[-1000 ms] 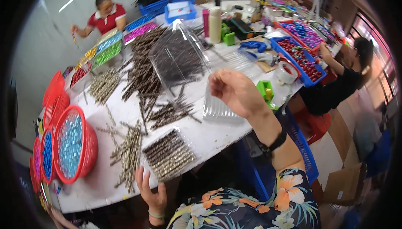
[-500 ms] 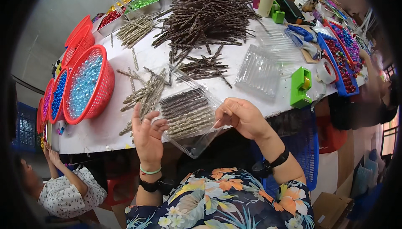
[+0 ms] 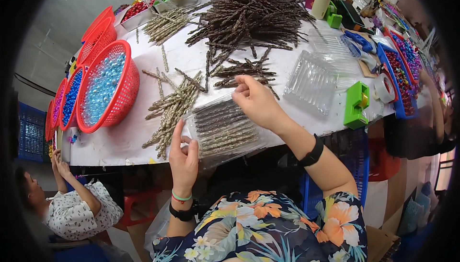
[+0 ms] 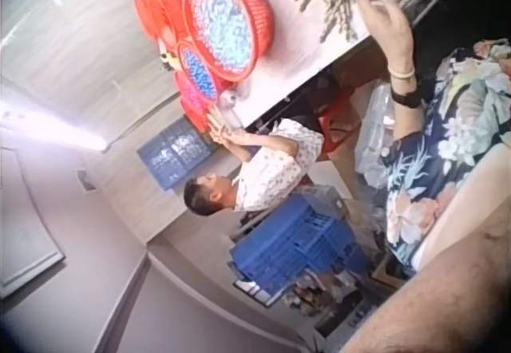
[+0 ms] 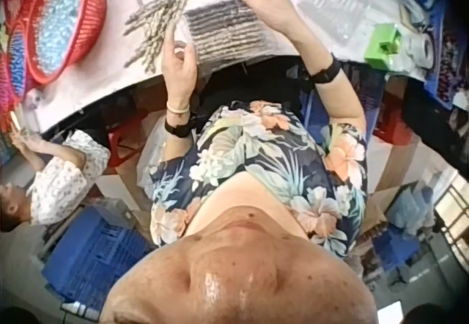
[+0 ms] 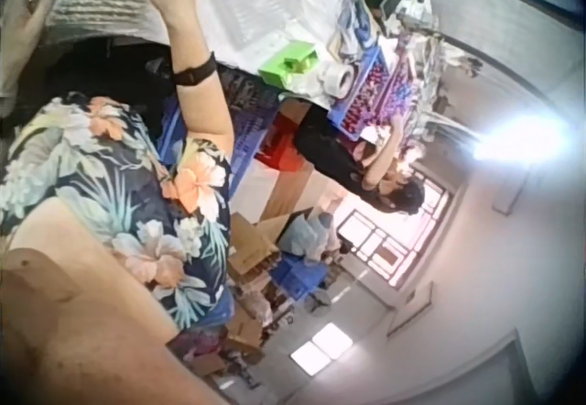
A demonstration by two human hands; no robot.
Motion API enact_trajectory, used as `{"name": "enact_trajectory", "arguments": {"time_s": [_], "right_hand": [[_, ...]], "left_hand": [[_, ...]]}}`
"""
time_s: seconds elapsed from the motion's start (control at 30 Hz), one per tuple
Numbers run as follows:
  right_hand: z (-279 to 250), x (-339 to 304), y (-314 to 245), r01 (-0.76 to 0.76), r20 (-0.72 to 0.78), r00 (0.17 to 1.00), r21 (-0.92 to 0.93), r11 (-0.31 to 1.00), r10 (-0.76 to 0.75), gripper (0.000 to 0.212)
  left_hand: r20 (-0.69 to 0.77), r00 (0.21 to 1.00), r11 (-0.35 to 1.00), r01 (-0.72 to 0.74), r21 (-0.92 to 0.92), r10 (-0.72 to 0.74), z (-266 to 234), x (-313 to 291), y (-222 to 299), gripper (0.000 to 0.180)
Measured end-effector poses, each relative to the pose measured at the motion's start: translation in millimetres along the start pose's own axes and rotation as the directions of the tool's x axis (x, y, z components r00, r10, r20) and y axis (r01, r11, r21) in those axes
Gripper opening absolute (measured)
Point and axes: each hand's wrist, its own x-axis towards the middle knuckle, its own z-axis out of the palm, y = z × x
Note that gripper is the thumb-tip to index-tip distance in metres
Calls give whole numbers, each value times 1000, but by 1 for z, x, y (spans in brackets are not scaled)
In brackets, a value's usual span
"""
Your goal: The person arranges glittery decorative sticks into a clear plastic tray, placing them one by one. After filling the tray, the person closes the lid and places the packaged unit into a blue basket. The person then repeats the process with a new tray.
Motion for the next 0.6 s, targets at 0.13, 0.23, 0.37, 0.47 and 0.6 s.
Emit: {"name": "enact_trajectory", "arguments": {"time_s": [0.13, 0.23, 0.37, 0.47, 0.6], "right_hand": [[-2, 0, 18, 76, -76, 993, -184, 980, -92, 45], [1, 1, 29, 124, -121, 977, -347, 929, -176, 41], [8, -1, 42, 209, -99, 949, -516, 831, -301, 36], [14, -1, 51, 300, -52, 910, -605, 738, -412, 34], [17, -4, 43, 310, -5, 887, -736, 602, -462, 35]], "left_hand": [[6, 989, 874, -132, 468, 146, 7, 22, 1, 54], [10, 975, 773, -184, 607, 224, 12, 27, -6, 53], [10, 997, 884, -74, 462, 78, 11, 26, -9, 53], [24, 997, 919, -73, 387, 70, 11, 27, -17, 54], [135, 950, 582, -282, 763, 283, 17, 28, -16, 58]]}}
